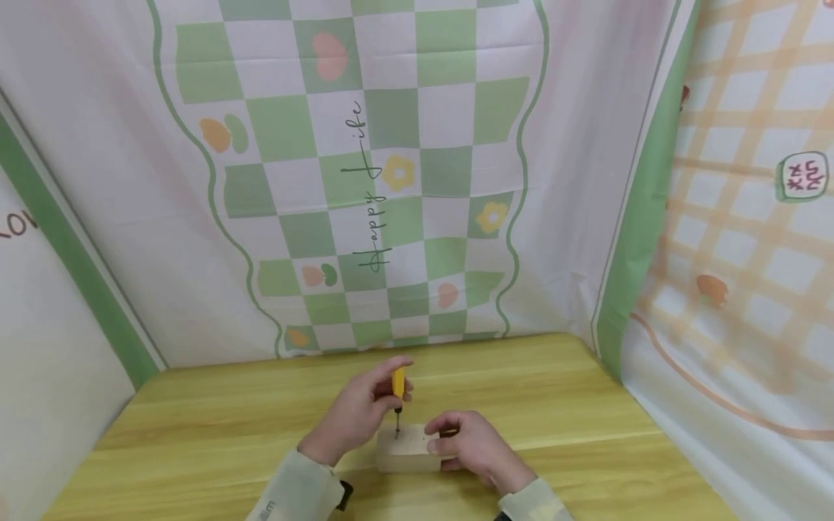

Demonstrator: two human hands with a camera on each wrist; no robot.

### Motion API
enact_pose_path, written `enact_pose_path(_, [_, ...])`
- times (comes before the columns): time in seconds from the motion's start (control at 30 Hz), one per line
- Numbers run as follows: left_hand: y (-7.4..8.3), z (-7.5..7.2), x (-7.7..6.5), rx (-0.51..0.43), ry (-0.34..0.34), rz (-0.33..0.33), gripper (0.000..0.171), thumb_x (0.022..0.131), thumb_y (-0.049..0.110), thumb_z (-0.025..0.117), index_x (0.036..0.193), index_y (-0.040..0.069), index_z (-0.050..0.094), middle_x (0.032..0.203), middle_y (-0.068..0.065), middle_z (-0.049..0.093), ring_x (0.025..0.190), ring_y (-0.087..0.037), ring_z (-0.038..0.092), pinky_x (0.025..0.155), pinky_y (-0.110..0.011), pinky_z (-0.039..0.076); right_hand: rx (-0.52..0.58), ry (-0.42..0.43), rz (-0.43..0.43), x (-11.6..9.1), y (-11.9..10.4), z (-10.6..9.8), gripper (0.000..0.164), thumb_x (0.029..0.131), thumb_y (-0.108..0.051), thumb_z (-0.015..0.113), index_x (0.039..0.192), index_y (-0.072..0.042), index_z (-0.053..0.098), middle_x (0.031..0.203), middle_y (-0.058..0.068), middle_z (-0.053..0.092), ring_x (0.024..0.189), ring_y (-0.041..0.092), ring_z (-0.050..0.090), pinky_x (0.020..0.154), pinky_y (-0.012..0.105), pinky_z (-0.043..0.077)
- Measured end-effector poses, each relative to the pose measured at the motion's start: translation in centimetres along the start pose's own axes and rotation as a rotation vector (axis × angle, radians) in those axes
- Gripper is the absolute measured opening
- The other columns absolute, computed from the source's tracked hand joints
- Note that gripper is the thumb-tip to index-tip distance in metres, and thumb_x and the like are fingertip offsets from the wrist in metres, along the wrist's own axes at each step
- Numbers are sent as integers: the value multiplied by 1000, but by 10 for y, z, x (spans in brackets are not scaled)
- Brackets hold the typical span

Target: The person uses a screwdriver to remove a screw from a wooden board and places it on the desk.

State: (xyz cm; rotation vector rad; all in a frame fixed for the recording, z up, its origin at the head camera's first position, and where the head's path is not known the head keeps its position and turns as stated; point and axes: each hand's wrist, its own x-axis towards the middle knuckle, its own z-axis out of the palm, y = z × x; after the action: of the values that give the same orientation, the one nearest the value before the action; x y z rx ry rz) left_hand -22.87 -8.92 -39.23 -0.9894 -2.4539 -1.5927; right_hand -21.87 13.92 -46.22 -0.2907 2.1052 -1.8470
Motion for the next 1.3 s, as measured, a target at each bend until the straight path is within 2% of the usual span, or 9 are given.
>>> enact_pose_path(0.13, [3, 0, 0, 51, 42, -20, 66, 90, -10, 66, 144, 27, 53, 95, -1, 70, 89, -18, 69, 73, -29, 58, 3, -5, 12, 0, -1, -1, 26, 86, -4, 77, 110, 1, 69, 104, 14, 59, 86, 25, 62, 70, 45, 60])
enact_pose_path(0.33, [6, 4, 1, 175, 99, 3, 63, 87, -5, 72, 142, 22, 56, 90, 2, 71, 79, -7, 66, 63, -25, 56, 3, -7, 14, 1, -2, -1, 26, 86, -5, 77, 110, 1, 69, 105, 14, 59, 86, 25, 62, 70, 46, 60])
enact_pose_path(0.6, [2, 11, 2, 285, 137, 82, 60, 86, 9, 78, 140, 19, 56, 97, 3, 61, 78, -8, 57, 70, -27, 54, 11, -8, 16, 1, 0, 0, 27, 87, -7, 77, 111, 2, 69, 104, 14, 60, 86, 25, 61, 69, 45, 60])
enact_pose_path(0.7, [1, 8, 2, 228, 104, 33, 61, 87, 9, 78, 142, 22, 54, 99, 4, 61, 83, -10, 60, 74, -28, 56, 15, -7, 14, 1, 0, 0, 27, 86, -6, 77, 111, 2, 68, 104, 14, 60, 86, 25, 61, 70, 45, 60])
enact_pose_path(0.9, [-8, -9, 1, -152, -15, -66, 60, 94, -6, 63, 144, 23, 49, 122, -9, 61, 108, -27, 63, 90, -35, 55, 9, 5, 2, 1, 0, 0, 27, 85, -4, 77, 110, 2, 68, 103, 14, 60, 86, 26, 63, 70, 44, 60])
enact_pose_path(0.97, [-9, -12, 0, -207, -18, -72, 60, 95, -9, 60, 145, 22, 49, 118, -12, 63, 106, -28, 64, 88, -34, 56, 5, 10, -2, 0, 1, 0, 27, 85, -3, 77, 110, 2, 68, 103, 14, 60, 86, 25, 63, 69, 44, 60])
enact_pose_path(1.03, [-9, -13, 0, -198, -17, -74, 65, 95, -9, 60, 149, 25, 46, 112, -13, 64, 102, -26, 66, 86, -33, 56, 6, 12, -1, 1, 1, 1, 27, 85, -3, 77, 109, 2, 68, 103, 15, 60, 86, 26, 63, 69, 44, 60])
enact_pose_path(1.17, [-6, -11, 0, -105, 5, -60, 73, 93, -8, 62, 152, 31, 44, 104, -6, 67, 96, -19, 67, 83, -30, 57, 7, 9, -3, 1, 1, 1, 26, 85, -3, 77, 109, 2, 68, 103, 15, 60, 86, 26, 63, 69, 44, 60])
enact_pose_path(1.3, [-2, -8, 1, -21, 39, -13, 70, 89, -8, 66, 148, 27, 50, 97, -2, 67, 91, -15, 68, 79, -29, 58, 5, 4, -1, 1, 1, 0, 26, 85, -4, 77, 109, 1, 68, 103, 14, 60, 86, 26, 62, 69, 44, 60])
